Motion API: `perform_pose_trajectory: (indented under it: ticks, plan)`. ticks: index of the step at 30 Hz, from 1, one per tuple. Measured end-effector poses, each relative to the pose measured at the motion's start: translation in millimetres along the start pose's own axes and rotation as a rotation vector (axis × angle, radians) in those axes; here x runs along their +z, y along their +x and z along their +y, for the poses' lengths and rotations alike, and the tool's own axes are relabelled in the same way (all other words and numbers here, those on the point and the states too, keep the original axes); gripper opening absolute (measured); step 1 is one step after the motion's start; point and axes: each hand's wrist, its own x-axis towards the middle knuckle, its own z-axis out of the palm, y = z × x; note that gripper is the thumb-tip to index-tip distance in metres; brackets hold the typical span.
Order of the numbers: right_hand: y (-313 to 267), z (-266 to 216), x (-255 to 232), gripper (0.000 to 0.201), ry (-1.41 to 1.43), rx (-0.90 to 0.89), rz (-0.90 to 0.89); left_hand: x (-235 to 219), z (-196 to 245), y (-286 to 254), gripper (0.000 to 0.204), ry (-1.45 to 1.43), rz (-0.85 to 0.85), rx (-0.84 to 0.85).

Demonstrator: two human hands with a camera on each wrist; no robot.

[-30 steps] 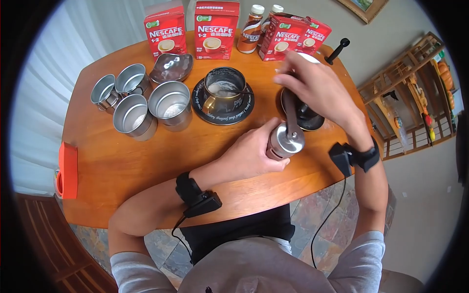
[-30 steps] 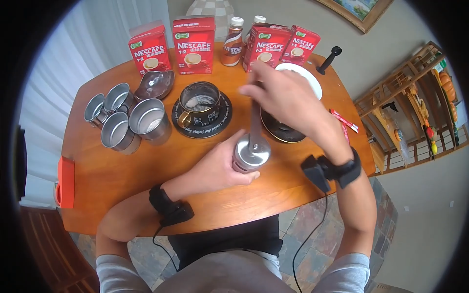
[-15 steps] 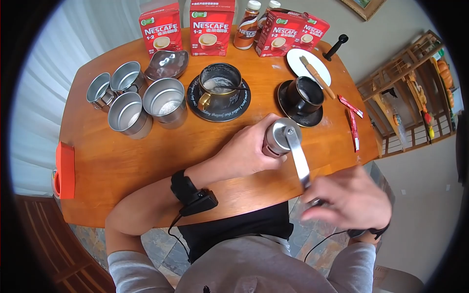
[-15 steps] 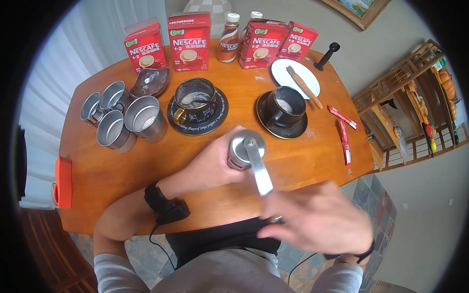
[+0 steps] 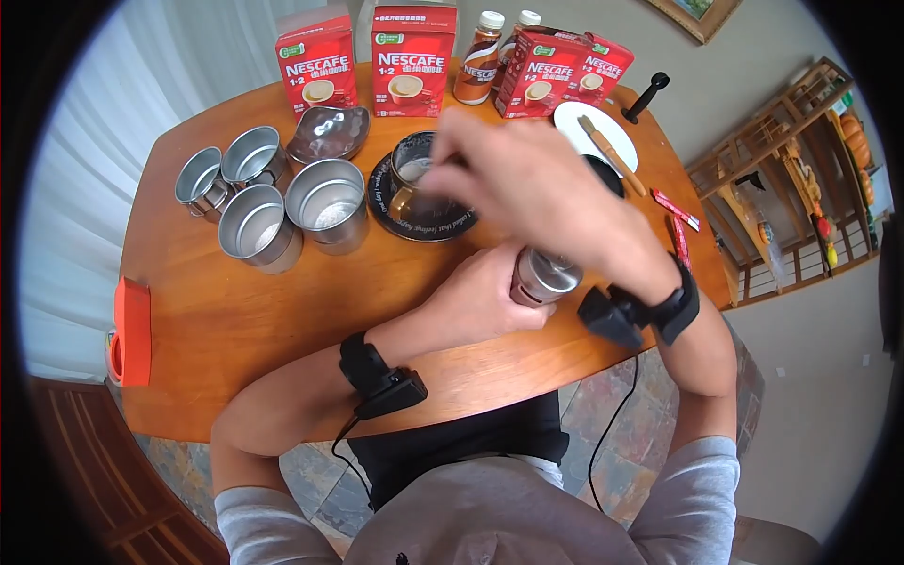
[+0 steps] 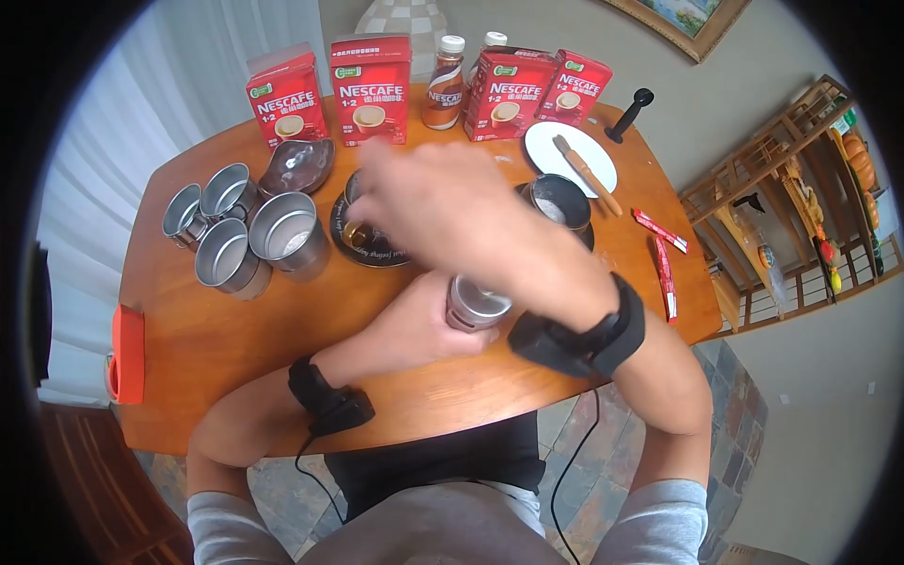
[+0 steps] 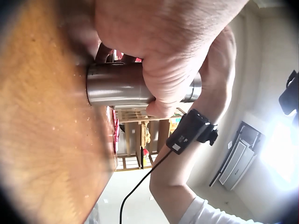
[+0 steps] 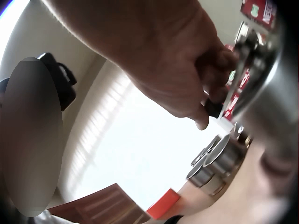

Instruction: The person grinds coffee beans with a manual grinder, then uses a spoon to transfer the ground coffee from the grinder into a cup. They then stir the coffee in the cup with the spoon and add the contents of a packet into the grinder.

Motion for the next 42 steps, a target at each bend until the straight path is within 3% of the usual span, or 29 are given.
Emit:
perform_pose_trajectory:
  ticks: [4, 6, 8, 13, 16, 19, 20, 22, 25, 29, 31, 33, 36, 42]
  plan:
    - [-25, 45, -29, 0.026, -0.155, 0.210, 0.054, -12, 26, 2, 0.059, -0.063, -0.129, -0.245]
    - [-55, 61, -40, 0.026, -0.191, 0.257, 0.092, -13, 27, 2, 0.054, -0.041, -0.138, -0.229]
    - [-87, 52, -56, 0.025, -0.030, 0.391, 0.076, -11, 23, 1, 0.053, -0.079, -0.121, -0.187]
    - [-144, 2, -84, 0.026, -0.108, 0.656, -0.145, -12, 26, 1, 0.052, -0.076, -0.113, -0.195]
    - [-161, -26, -90, 0.027, -0.076, 0.492, -0.256, -12, 26, 1, 0.051, -0.093, -0.121, -0.201]
    - [-156, -41, -87, 0.027, 0.028, 0.124, -0.461, -11, 22, 1, 0.051, -0.098, -0.124, -0.198]
    - [-150, -49, -75, 0.030, 0.053, 0.020, -0.406, -11, 22, 1, 0.050, -0.079, -0.119, -0.202]
    - [-130, -69, -60, 0.030, 0.042, -0.069, -0.379, -11, 22, 0, 0.051, -0.091, -0.113, -0.213]
    - [-103, -77, -27, 0.030, 0.044, -0.150, -0.196, -10, 20, 1, 0.055, -0.213, -0.115, -0.234]
    - [-55, -62, -1, 0.027, 0.130, -0.137, -0.126, -22, 37, -6, 0.053, -0.291, -0.162, -0.239]
    - [-31, -53, -1, 0.025, 0.100, -0.055, -0.157, -19, 28, -4, 0.052, -0.168, -0.202, -0.206]
    - [-16, -33, 6, 0.023, 0.006, -0.076, -0.029, -13, 13, -1, 0.051, 0.002, -0.231, -0.153]
    - [-3, 2, 4, 0.025, -0.098, 0.024, 0.068, -2, 2, 1, 0.061, -0.060, -0.012, -0.019]
    - [-47, 49, -34, 0.025, -0.164, 0.327, 0.113, -13, 26, 2, 0.055, -0.054, -0.127, -0.213]
